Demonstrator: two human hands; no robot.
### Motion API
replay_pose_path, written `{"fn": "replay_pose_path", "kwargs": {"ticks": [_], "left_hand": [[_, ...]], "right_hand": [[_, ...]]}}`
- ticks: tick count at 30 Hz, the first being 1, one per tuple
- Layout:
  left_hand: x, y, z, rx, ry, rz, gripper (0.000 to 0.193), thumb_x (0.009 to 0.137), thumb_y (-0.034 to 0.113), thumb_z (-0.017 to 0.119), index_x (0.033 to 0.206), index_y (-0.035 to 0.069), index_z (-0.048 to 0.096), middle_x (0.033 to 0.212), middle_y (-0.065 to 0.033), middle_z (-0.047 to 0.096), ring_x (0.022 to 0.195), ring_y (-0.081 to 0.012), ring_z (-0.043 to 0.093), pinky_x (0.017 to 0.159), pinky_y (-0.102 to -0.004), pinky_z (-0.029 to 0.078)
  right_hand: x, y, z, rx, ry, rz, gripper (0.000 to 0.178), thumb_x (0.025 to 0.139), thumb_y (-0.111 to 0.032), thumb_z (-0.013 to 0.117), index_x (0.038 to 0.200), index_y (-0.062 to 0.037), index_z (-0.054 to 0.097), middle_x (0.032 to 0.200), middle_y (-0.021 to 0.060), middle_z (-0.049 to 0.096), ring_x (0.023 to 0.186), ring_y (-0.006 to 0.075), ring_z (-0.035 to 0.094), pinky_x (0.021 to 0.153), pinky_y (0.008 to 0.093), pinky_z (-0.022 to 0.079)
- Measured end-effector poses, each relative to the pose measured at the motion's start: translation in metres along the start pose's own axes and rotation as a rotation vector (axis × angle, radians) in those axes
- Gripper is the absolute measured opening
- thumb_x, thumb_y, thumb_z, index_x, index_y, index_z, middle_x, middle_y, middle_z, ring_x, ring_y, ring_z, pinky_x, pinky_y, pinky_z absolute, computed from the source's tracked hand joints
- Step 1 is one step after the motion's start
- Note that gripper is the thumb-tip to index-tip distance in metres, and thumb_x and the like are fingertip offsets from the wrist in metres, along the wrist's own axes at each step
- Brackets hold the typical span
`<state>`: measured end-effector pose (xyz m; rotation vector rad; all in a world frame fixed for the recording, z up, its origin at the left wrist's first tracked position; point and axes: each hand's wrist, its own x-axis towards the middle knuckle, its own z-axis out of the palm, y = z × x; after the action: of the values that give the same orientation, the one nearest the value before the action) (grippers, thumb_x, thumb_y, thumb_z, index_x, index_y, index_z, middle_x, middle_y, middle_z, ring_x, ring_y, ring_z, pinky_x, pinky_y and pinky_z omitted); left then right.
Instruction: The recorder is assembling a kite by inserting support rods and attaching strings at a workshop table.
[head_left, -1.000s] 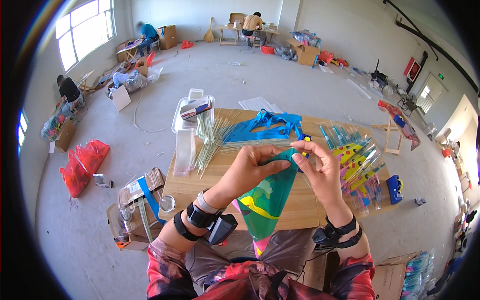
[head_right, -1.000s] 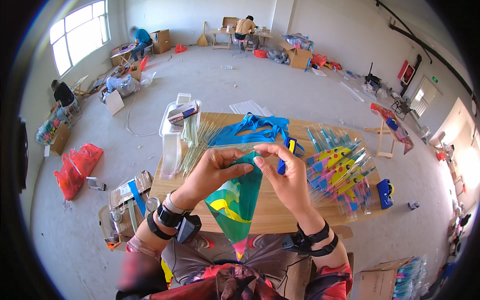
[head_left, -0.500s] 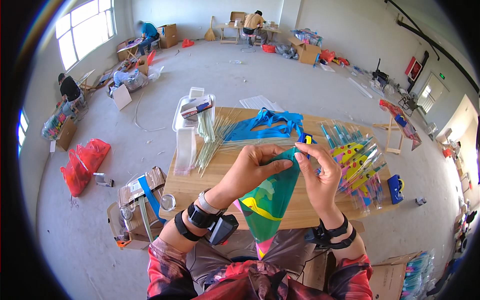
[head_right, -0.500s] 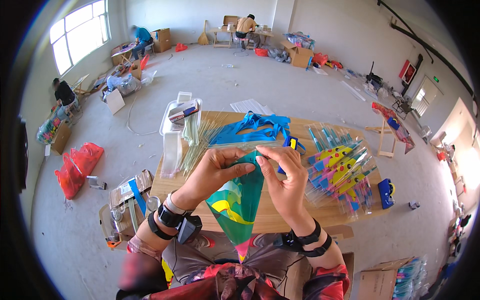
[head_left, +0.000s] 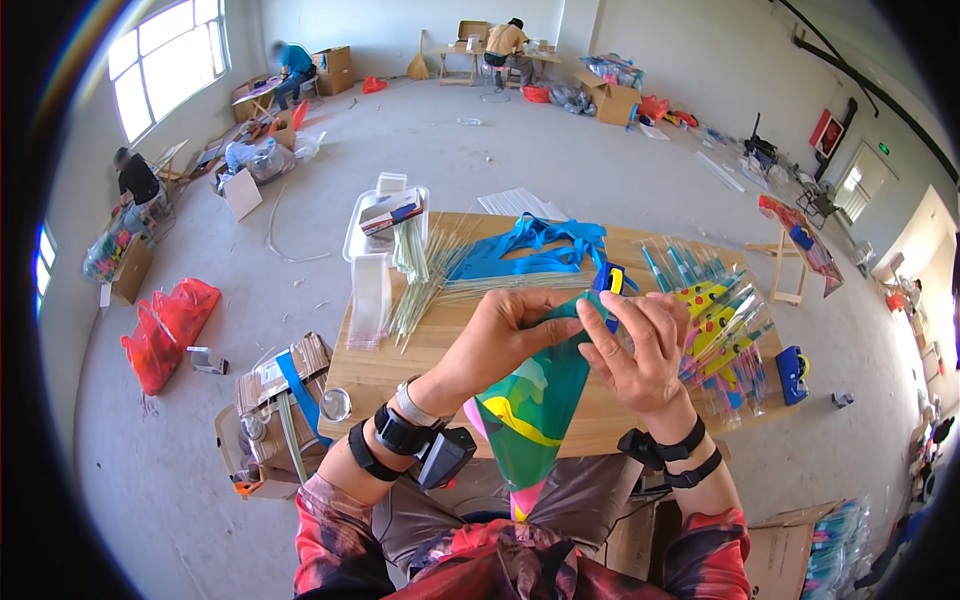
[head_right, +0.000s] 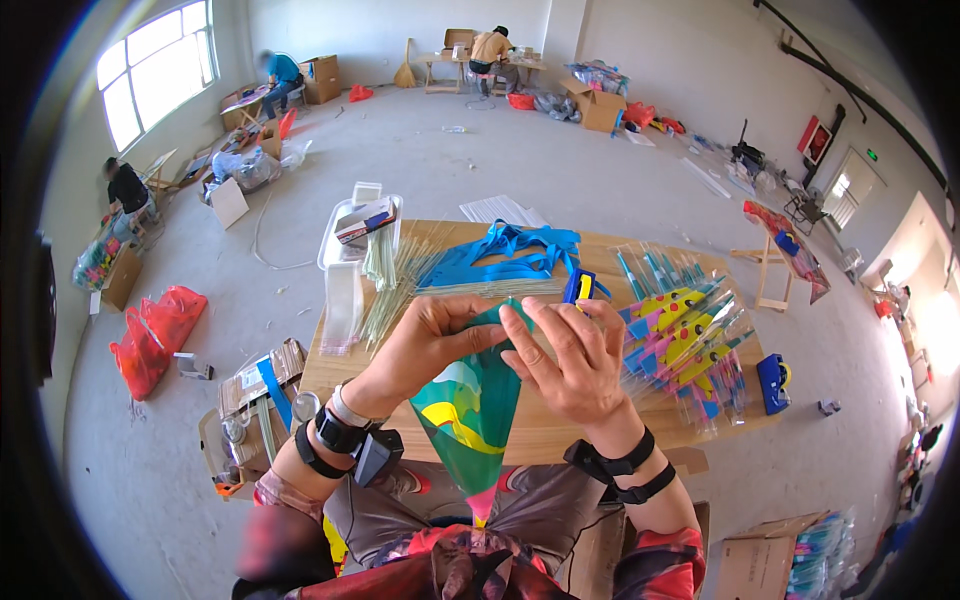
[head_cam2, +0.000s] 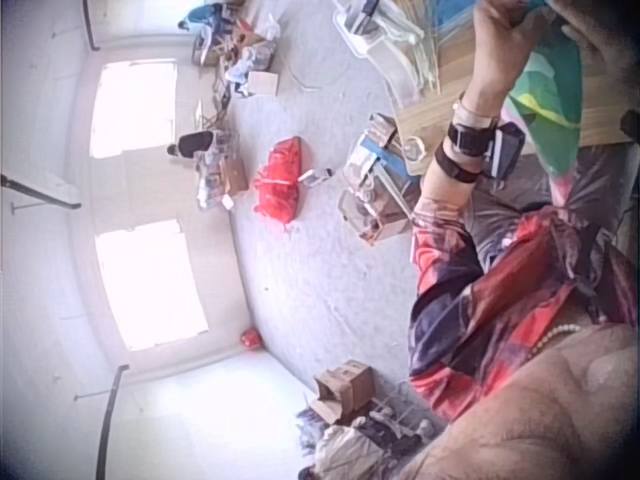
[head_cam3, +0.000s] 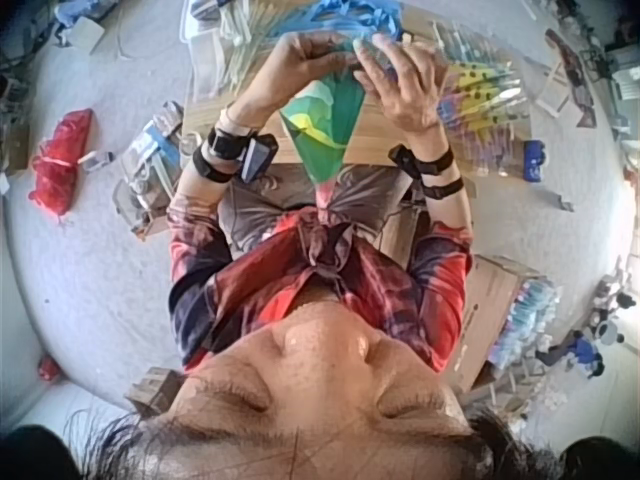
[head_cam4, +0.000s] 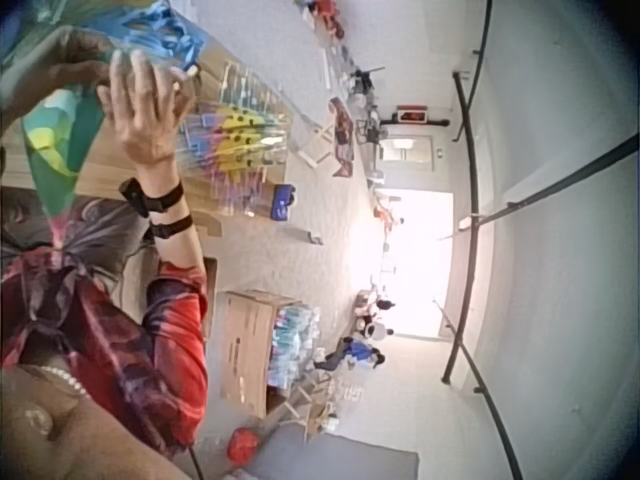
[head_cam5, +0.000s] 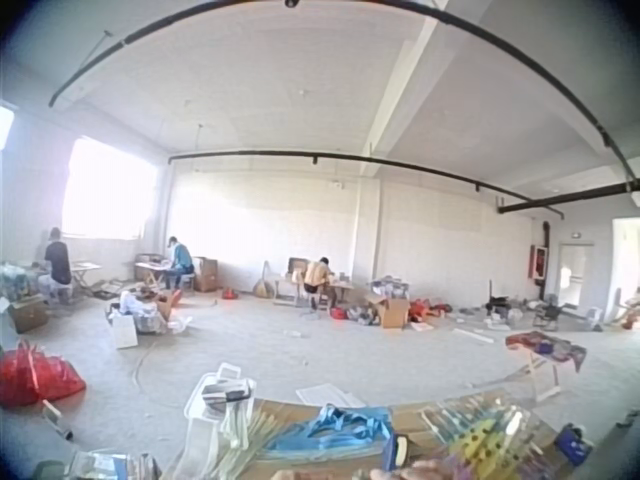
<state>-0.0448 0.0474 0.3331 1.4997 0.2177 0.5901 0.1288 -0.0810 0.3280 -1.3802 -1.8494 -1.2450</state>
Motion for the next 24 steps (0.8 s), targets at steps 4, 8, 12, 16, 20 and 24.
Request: {"fn": "replay_pose_path", "kwargs": {"ticks": [4,8,12,16,20,24], "left_hand": [[0.003,-0.003,0.000,0.007,-0.013,0.039,0.018,0.100,0.011,0.069,0.112,-0.003,0.071,0.093,-0.0009,0.074,0.085,-0.0037,0.063,0.076,-0.0239,0.055],[0.003,-0.008,-0.004,0.040,-0.040,-0.025,0.019,0.100,0.012,0.069,0.112,-0.002,0.071,0.094,-0.0005,0.074,0.086,-0.0049,0.066,0.077,-0.0247,0.056],[0.005,-0.008,-0.001,0.041,-0.051,-0.012,0.018,0.100,0.014,0.070,0.110,-0.001,0.072,0.093,-0.0004,0.074,0.086,-0.0054,0.067,0.078,-0.0246,0.056],[0.004,-0.006,0.000,0.071,-0.053,-0.030,0.018,0.100,0.014,0.071,0.110,-0.001,0.072,0.092,-0.0006,0.074,0.085,-0.0053,0.067,0.078,-0.0244,0.056],[0.005,-0.007,0.000,0.076,-0.054,-0.013,0.019,0.099,0.014,0.071,0.110,-0.002,0.071,0.092,-0.0004,0.074,0.084,-0.0053,0.066,0.077,-0.0247,0.056],[0.005,-0.006,0.001,0.086,-0.050,-0.017,0.018,0.099,0.012,0.071,0.110,-0.002,0.071,0.090,-0.0001,0.073,0.084,-0.0046,0.063,0.076,-0.0249,0.054]], "right_hand": [[0.003,0.006,-0.003,0.245,0.057,0.089,0.031,0.093,-0.026,0.074,0.122,-0.0135,0.073,0.123,0.0052,0.065,0.106,0.0214,0.061,0.097,0.0438,0.045],[0.020,0.004,0.002,0.987,-0.029,0.871,0.021,0.104,-0.025,0.064,0.113,-0.0088,0.073,0.112,0.0092,0.069,0.100,0.0169,0.064,0.092,0.0329,0.048],[0.018,0.021,0.008,1.346,-0.294,1.051,0.027,0.107,-0.025,0.059,0.106,-0.0025,0.074,0.100,0.0032,0.072,0.098,0.0100,0.063,0.090,0.0287,0.049],[0.018,0.019,0.007,1.476,-0.311,1.123,0.023,0.105,-0.025,0.064,0.101,-0.0041,0.074,0.096,-0.0010,0.071,0.095,0.0051,0.060,0.090,0.0256,0.046],[0.016,0.020,0.007,1.481,-0.294,1.140,0.021,0.103,-0.025,0.067,0.100,-0.0048,0.074,0.094,-0.0024,0.070,0.093,0.0041,0.059,0.089,0.0242,0.045],[0.015,0.022,0.006,1.456,-0.309,1.139,0.020,0.102,-0.024,0.069,0.098,-0.0048,0.074,0.089,-0.0035,0.070,0.088,0.0028,0.059,0.084,0.0225,0.044]]}}
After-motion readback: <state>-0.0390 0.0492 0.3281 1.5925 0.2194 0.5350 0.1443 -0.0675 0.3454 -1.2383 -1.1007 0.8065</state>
